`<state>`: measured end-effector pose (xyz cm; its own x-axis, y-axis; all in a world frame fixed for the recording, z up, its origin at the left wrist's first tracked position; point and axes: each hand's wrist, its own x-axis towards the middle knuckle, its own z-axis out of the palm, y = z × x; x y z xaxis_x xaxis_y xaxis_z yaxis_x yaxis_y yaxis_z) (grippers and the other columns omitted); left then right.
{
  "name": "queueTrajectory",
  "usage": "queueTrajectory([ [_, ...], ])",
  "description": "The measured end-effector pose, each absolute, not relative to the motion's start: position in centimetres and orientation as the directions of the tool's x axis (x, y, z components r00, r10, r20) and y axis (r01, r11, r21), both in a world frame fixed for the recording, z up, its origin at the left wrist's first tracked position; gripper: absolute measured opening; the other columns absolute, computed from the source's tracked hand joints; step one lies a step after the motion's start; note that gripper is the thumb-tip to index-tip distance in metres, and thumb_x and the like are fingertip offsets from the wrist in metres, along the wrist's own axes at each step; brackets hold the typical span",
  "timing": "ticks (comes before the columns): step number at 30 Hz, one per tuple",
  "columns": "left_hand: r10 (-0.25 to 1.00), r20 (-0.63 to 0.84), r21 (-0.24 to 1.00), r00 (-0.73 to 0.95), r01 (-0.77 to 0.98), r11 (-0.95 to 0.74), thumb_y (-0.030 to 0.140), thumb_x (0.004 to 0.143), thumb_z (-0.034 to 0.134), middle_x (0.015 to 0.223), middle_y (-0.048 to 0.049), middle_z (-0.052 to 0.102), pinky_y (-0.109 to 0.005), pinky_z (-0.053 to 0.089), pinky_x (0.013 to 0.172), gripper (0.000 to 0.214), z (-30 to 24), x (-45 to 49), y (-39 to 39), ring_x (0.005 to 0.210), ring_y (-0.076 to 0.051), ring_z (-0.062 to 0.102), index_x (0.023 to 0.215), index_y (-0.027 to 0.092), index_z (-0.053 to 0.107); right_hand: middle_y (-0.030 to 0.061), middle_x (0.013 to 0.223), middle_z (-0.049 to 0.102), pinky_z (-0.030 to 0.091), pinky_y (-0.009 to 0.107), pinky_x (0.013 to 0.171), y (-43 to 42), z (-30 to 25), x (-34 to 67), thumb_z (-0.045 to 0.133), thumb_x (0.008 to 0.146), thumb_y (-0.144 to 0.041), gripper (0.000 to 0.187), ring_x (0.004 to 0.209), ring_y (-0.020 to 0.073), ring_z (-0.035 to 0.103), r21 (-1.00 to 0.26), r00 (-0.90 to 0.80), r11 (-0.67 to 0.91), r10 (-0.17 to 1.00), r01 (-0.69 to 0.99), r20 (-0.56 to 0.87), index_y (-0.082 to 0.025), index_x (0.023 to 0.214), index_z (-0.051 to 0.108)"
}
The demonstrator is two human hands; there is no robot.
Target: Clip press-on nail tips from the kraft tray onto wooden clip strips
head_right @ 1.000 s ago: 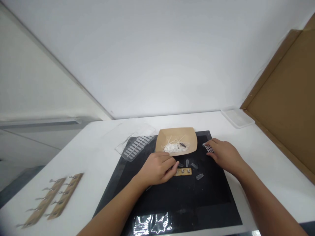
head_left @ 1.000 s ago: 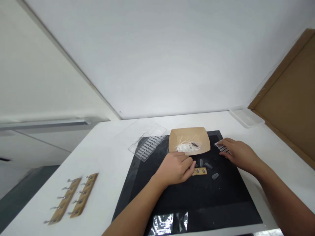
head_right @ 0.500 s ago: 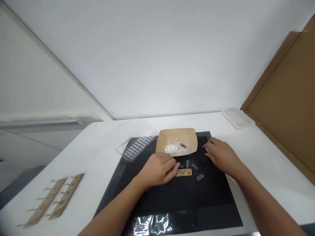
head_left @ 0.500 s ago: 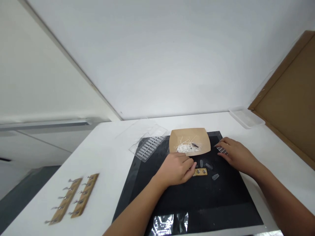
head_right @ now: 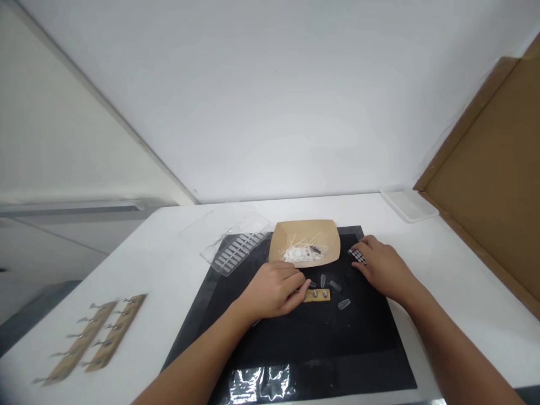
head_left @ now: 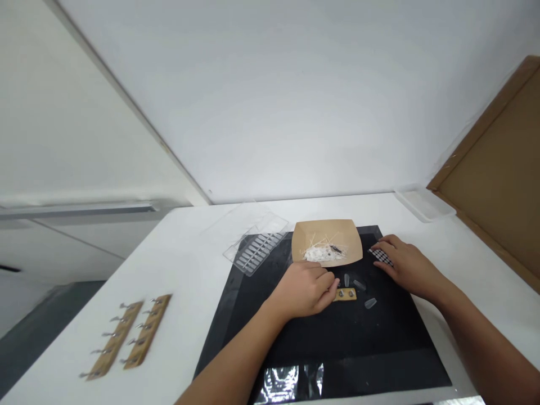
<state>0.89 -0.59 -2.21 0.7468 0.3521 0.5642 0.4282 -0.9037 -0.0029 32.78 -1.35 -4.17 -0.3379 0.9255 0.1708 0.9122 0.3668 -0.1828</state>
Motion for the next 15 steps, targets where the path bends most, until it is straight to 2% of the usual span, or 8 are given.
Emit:
queueTrajectory([
  [7, 0.363, 0.545, 0.005, 0.756, 0.429, -0.903, 0.022, 0.102, 0.050, 0.059, 0.0011, 0.057, -0.029, 0.040, 0.055, 0.035, -2.33, 0.83, -0.60, 0.053, -0.014, 0.053, 0.068, 0.019, 0.055, 0.0107, 0.123, 0.066, 0.057, 0.039, 0.081, -1.40, -3.77, 32.58, 0.061, 0.100, -0.028, 0.024, 0.092, 0.0259, 0.072, -0.197, -0.367, 0.391, 0.918, 0.899, 0.151, -0.025, 0.124, 0.066],
  [15, 0.365, 0.537, 0.005, 0.760, 0.430, -0.903, 0.022, 0.103, 0.049, 0.059, 0.0012, 0.057, -0.030, 0.041, 0.055, 0.035, -2.42, 0.88, -0.61, 0.053, -0.014, 0.054, 0.068, 0.019, 0.054, 0.0107, 0.122, 0.066, 0.056, 0.040, 0.083, -1.43, -3.87, 32.51, 0.058, 0.101, -0.026, 0.024, 0.094, 0.0263, 0.072, -0.204, -0.388, 0.413, 0.909, 0.888, 0.153, -0.024, 0.124, 0.065],
])
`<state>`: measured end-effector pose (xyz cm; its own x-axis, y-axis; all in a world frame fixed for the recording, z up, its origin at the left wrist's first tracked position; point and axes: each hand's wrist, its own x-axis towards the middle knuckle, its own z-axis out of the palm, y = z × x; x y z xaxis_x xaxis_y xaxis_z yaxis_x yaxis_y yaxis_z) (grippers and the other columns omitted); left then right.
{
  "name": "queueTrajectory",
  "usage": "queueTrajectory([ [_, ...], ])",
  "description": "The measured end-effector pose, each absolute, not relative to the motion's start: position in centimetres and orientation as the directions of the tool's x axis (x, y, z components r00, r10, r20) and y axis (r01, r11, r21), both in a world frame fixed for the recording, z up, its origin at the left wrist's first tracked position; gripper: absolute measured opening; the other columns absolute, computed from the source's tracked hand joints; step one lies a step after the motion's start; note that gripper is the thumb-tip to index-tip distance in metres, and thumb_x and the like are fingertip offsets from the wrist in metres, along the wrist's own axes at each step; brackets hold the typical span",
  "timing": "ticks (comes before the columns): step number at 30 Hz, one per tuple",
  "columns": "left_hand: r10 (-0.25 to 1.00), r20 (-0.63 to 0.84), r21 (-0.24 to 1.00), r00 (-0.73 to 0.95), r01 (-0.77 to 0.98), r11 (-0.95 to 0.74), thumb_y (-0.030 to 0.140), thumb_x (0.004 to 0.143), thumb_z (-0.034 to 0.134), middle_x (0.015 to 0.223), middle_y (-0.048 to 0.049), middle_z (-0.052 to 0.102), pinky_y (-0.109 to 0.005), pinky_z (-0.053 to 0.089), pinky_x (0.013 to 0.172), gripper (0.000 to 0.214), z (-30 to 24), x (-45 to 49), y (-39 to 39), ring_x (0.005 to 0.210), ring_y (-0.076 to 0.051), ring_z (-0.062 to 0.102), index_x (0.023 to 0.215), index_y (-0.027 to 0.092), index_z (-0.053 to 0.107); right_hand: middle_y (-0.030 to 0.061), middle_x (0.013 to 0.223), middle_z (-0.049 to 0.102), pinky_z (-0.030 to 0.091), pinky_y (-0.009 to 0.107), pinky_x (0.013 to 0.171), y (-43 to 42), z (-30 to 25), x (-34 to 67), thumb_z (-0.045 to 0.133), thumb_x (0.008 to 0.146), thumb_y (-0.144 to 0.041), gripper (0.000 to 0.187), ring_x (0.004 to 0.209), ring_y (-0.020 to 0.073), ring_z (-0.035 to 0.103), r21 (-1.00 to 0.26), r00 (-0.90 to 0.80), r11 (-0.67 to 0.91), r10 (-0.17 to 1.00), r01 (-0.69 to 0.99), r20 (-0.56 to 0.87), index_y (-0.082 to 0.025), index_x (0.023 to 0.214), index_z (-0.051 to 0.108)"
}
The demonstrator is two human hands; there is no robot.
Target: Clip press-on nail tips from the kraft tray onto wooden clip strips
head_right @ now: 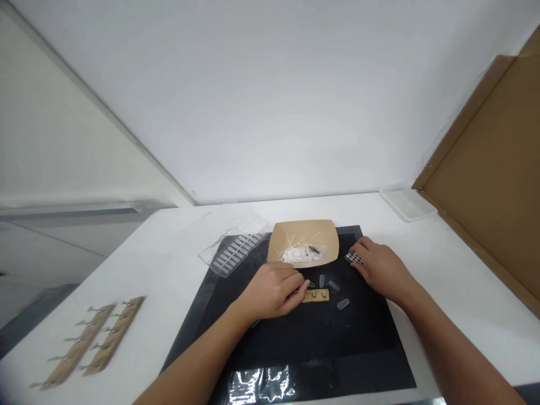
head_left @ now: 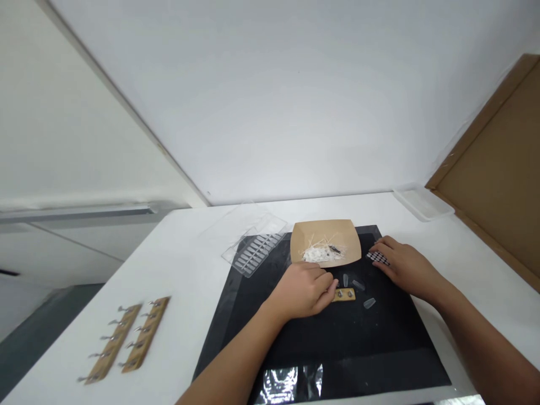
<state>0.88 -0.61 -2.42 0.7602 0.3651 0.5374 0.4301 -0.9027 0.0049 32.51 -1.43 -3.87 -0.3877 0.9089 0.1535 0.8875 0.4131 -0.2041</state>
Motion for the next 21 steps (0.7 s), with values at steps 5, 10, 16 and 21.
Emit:
queueTrajectory([
  [5, 0.363, 0.536, -0.002, 0.762, 0.431, -0.902, 0.023, 0.103, 0.050, 0.059, 0.0013, 0.057, -0.029, 0.040, 0.055, 0.035, -2.36, 0.88, -0.59, 0.054, -0.013, 0.054, 0.068, 0.019, 0.054, 0.0095, 0.120, 0.067, 0.056, 0.038, 0.081, -1.41, -3.91, 32.50, 0.059, 0.100, -0.026, 0.023, 0.093, 0.0258, 0.073, -0.206, -0.386, 0.415, 0.908, 0.886, 0.164, -0.025, 0.122, 0.066],
  [10, 0.362, 0.534, -0.006, 0.764, 0.432, -0.902, 0.023, 0.103, 0.049, 0.059, 0.0013, 0.058, -0.030, 0.042, 0.056, 0.035, -2.42, 0.86, -0.58, 0.054, -0.013, 0.055, 0.068, 0.019, 0.055, 0.0091, 0.121, 0.067, 0.056, 0.040, 0.082, -1.40, -3.89, 32.45, 0.058, 0.102, -0.027, 0.021, 0.094, 0.0266, 0.073, -0.200, -0.383, 0.406, 0.913, 0.892, 0.141, -0.025, 0.122, 0.065],
  [16, 0.359, 0.539, -0.004, 0.762, 0.429, -0.903, 0.023, 0.103, 0.050, 0.059, 0.0016, 0.057, -0.031, 0.041, 0.055, 0.035, -2.51, 0.86, -0.59, 0.053, -0.014, 0.055, 0.068, 0.019, 0.055, 0.0090, 0.120, 0.068, 0.055, 0.039, 0.081, -1.34, -3.85, 32.58, 0.059, 0.102, -0.028, 0.021, 0.093, 0.0265, 0.072, -0.190, -0.393, 0.417, 0.907, 0.889, 0.153, -0.025, 0.122, 0.065],
  [21, 0.367, 0.531, 0.003, 0.763, 0.432, -0.902, 0.024, 0.103, 0.049, 0.059, 0.0017, 0.058, -0.030, 0.041, 0.055, 0.036, -2.45, 0.90, -0.56, 0.053, -0.013, 0.055, 0.068, 0.019, 0.055, 0.0089, 0.118, 0.069, 0.054, 0.038, 0.076, -1.45, -3.67, 32.42, 0.058, 0.101, -0.028, 0.020, 0.088, 0.0256, 0.072, -0.167, -0.383, 0.409, 0.908, 0.897, 0.167, -0.025, 0.119, 0.066],
])
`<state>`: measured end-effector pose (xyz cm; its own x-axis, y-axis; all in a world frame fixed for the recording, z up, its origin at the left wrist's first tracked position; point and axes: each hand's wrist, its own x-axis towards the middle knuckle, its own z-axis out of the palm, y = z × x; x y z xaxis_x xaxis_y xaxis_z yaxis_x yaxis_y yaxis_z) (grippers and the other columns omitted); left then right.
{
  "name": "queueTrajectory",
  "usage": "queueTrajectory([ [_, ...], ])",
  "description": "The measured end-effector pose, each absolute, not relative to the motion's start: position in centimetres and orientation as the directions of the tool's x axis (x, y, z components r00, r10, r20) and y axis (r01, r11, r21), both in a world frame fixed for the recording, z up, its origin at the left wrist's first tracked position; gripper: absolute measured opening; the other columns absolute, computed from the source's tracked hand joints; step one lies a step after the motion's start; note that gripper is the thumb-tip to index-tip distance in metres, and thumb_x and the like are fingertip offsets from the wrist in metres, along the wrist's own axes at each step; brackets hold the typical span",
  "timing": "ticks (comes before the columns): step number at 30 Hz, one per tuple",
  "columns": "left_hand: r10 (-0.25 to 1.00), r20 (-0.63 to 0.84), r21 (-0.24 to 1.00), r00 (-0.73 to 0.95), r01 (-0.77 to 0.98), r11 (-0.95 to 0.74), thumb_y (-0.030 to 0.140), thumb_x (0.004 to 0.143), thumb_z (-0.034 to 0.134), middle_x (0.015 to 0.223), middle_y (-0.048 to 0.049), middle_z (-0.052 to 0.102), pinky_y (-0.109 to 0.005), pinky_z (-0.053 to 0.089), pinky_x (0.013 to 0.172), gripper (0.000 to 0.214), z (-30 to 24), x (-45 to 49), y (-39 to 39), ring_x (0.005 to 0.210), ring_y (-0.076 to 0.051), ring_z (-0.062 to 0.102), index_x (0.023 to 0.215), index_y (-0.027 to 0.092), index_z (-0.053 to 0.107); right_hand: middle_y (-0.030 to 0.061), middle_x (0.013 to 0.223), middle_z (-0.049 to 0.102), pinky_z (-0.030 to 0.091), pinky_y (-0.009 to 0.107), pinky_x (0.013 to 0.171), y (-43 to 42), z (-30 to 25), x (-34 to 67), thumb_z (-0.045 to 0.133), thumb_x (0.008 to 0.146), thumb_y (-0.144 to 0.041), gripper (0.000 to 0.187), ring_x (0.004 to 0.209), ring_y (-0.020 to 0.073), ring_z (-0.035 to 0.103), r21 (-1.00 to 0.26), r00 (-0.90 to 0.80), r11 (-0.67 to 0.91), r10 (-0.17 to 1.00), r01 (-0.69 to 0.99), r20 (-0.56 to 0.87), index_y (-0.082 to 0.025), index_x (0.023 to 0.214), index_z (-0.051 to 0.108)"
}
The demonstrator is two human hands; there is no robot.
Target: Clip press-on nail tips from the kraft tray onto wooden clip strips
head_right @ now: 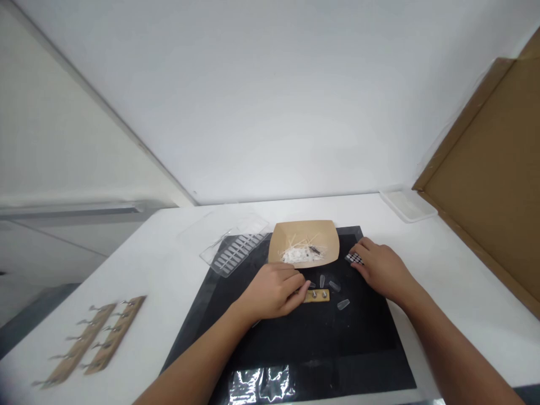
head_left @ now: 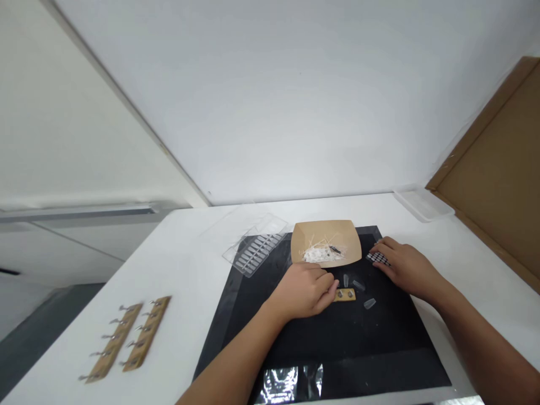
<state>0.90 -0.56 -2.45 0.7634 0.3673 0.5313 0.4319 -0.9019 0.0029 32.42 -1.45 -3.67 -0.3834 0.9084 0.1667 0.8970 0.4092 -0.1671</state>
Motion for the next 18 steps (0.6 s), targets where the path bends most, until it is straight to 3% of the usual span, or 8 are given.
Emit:
queueTrajectory([
  [18, 0.364, 0.527, 0.001, 0.768, 0.427, -0.904, 0.024, 0.103, 0.049, 0.059, 0.0014, 0.057, -0.031, 0.039, 0.055, 0.036, -2.50, 0.88, -0.51, 0.053, -0.014, 0.053, 0.068, 0.019, 0.055, 0.0087, 0.119, 0.067, 0.054, 0.038, 0.077, -1.52, -3.77, 32.35, 0.058, 0.102, -0.030, 0.023, 0.089, 0.0253, 0.071, -0.161, -0.392, 0.416, 0.906, 0.895, 0.159, -0.026, 0.123, 0.065],
])
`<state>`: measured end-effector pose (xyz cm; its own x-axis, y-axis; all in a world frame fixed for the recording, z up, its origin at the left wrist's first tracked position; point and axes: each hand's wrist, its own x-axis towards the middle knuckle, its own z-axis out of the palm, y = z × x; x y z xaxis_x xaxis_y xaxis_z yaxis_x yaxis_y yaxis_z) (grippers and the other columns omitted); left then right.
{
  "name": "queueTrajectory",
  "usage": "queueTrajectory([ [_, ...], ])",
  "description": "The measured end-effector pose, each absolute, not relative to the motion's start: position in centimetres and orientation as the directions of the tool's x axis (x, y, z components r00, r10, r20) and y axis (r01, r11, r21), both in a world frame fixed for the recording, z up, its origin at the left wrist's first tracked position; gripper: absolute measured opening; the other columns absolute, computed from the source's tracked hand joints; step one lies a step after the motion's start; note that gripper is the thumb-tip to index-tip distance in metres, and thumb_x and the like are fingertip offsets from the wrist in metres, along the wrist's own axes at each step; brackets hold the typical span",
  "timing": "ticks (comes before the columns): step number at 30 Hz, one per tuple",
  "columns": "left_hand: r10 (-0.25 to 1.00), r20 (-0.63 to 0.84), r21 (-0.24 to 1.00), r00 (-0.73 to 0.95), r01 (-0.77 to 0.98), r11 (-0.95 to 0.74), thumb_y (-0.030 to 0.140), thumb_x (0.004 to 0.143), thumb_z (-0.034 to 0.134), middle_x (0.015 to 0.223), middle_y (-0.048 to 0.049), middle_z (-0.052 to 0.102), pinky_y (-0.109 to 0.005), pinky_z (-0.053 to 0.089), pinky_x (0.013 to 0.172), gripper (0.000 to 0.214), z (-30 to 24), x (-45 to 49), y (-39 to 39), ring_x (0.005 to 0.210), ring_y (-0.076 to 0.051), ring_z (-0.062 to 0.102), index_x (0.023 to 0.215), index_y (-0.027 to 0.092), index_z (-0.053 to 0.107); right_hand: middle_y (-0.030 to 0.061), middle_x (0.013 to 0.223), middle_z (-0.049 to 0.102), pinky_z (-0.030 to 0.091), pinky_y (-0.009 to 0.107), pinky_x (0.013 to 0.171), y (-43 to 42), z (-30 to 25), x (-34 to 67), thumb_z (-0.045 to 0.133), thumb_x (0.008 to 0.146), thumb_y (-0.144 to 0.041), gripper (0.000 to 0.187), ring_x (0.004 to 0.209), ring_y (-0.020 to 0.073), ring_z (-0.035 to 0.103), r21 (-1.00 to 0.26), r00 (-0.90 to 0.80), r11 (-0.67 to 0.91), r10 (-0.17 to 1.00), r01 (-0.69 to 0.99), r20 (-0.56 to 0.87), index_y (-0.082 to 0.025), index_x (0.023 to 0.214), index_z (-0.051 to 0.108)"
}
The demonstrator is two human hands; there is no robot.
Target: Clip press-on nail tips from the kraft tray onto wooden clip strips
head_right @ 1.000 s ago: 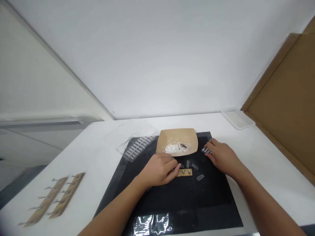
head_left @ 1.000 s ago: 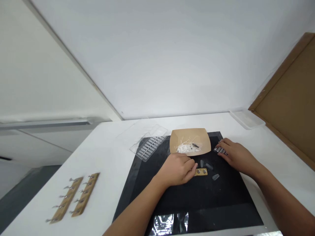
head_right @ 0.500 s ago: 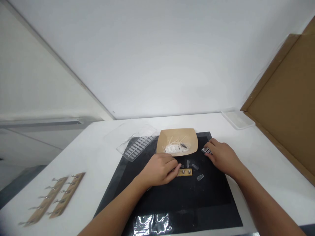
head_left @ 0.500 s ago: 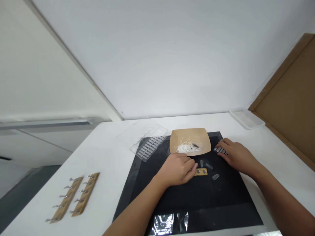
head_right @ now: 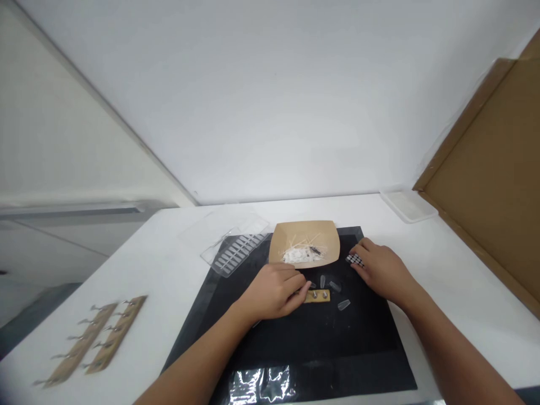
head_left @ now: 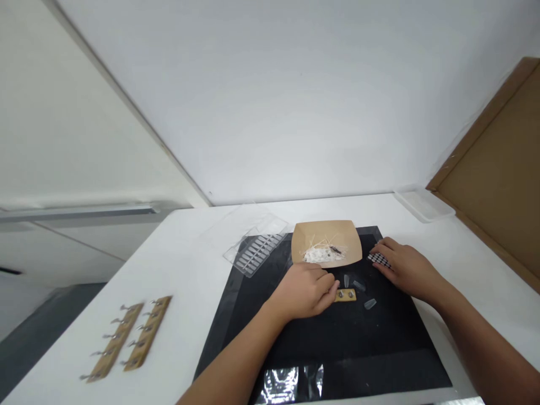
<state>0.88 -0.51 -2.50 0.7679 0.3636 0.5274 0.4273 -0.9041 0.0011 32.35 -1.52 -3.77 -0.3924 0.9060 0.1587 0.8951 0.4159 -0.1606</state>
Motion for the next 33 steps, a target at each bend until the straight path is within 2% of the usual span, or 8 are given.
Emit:
queueTrajectory([
  [18, 0.382, 0.508, 0.010, 0.772, 0.438, -0.899, 0.024, 0.103, 0.049, 0.058, 0.0008, 0.056, -0.029, 0.041, 0.054, 0.035, -2.50, 0.87, -0.59, 0.053, -0.014, 0.053, 0.068, 0.019, 0.055, 0.0077, 0.115, 0.070, 0.054, 0.037, 0.079, -1.46, -3.70, 32.33, 0.057, 0.101, -0.025, 0.022, 0.091, 0.0246, 0.071, -0.173, -0.395, 0.424, 0.901, 0.889, 0.180, -0.025, 0.120, 0.067],
  [33, 0.365, 0.522, -0.006, 0.771, 0.431, -0.902, 0.023, 0.102, 0.050, 0.058, 0.0007, 0.057, -0.028, 0.041, 0.055, 0.035, -2.45, 0.90, -0.65, 0.053, -0.014, 0.054, 0.068, 0.019, 0.055, 0.0038, 0.107, 0.077, 0.048, 0.035, 0.074, -1.14, -3.50, 32.21, 0.054, 0.103, -0.023, 0.020, 0.087, 0.0234, 0.072, -0.047, -0.402, 0.420, 0.891, 0.906, 0.211, -0.027, 0.116, 0.069],
])
